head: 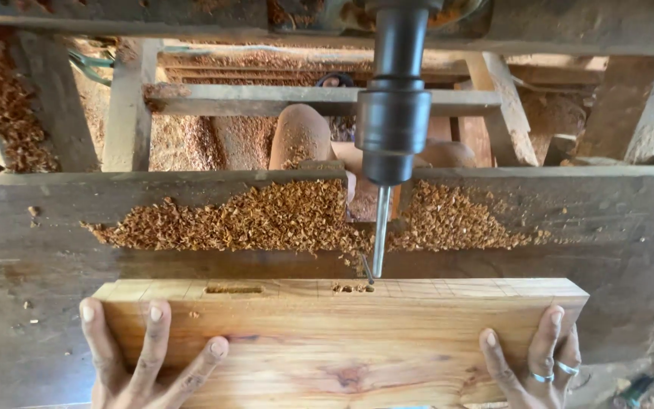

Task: The recorder uses a vertical routing machine to carve a precise groove into a wooden plank.

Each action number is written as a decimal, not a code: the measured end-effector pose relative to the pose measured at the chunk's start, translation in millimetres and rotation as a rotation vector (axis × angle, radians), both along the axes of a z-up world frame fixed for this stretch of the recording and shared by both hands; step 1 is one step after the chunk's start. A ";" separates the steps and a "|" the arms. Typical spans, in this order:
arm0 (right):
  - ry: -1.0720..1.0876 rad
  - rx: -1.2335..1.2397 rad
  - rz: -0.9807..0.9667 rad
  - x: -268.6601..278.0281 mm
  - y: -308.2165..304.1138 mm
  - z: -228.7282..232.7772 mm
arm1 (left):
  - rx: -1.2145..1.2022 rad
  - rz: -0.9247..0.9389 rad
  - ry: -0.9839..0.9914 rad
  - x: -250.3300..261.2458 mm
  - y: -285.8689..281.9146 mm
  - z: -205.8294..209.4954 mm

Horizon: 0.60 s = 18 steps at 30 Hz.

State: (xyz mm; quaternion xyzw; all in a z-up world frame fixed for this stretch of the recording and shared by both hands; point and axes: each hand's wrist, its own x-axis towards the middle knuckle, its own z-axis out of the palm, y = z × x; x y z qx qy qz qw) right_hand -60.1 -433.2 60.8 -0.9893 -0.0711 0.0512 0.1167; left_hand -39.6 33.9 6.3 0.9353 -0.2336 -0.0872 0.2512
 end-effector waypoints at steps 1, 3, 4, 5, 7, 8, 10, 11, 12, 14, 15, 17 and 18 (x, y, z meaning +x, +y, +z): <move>-0.011 -0.039 0.020 -7.7 -1.5 -2.9 | 0.064 0.018 -0.062 -2.1 0.6 -0.4; -0.026 -0.076 0.050 -14.7 -7.0 -11.4 | 0.130 0.043 -0.128 -4.1 1.8 -3.0; -0.054 -0.100 0.070 -15.8 -9.5 -16.1 | 0.125 0.036 -0.129 -3.7 3.7 -3.8; -0.083 -0.123 0.089 -16.7 -12.0 -20.4 | 0.120 0.028 -0.131 -3.2 5.8 -4.1; -0.113 -0.130 0.113 -15.4 -17.1 -25.8 | 0.133 0.023 -0.148 -3.8 8.5 -7.2; -0.141 -0.141 0.130 -16.1 -19.4 -27.9 | 0.141 0.012 -0.165 -3.1 9.9 -9.4; -0.133 -0.132 0.116 -9.2 -12.9 -23.0 | 0.164 -0.043 -0.162 -6.9 14.8 -13.9; -0.124 -0.121 0.104 -6.3 -10.0 -20.1 | 0.188 -0.097 -0.158 -9.8 17.1 -15.5; -0.123 -0.122 0.102 -6.4 -11.3 -22.2 | 0.187 -0.099 -0.158 -3.0 13.8 -12.8; -0.116 -0.121 0.085 -5.8 -14.2 -26.1 | 0.156 0.001 -0.165 10.3 7.1 -7.3; -0.116 -0.122 0.085 -6.2 -15.5 -26.9 | 0.156 0.001 -0.165 9.5 8.9 -9.7; -0.116 -0.157 0.095 -8.0 -17.8 -28.1 | 0.182 -0.052 -0.186 7.7 12.5 -13.9; -0.113 -0.156 0.097 -9.0 -18.6 -28.0 | 0.182 -0.051 -0.182 10.4 10.7 -12.1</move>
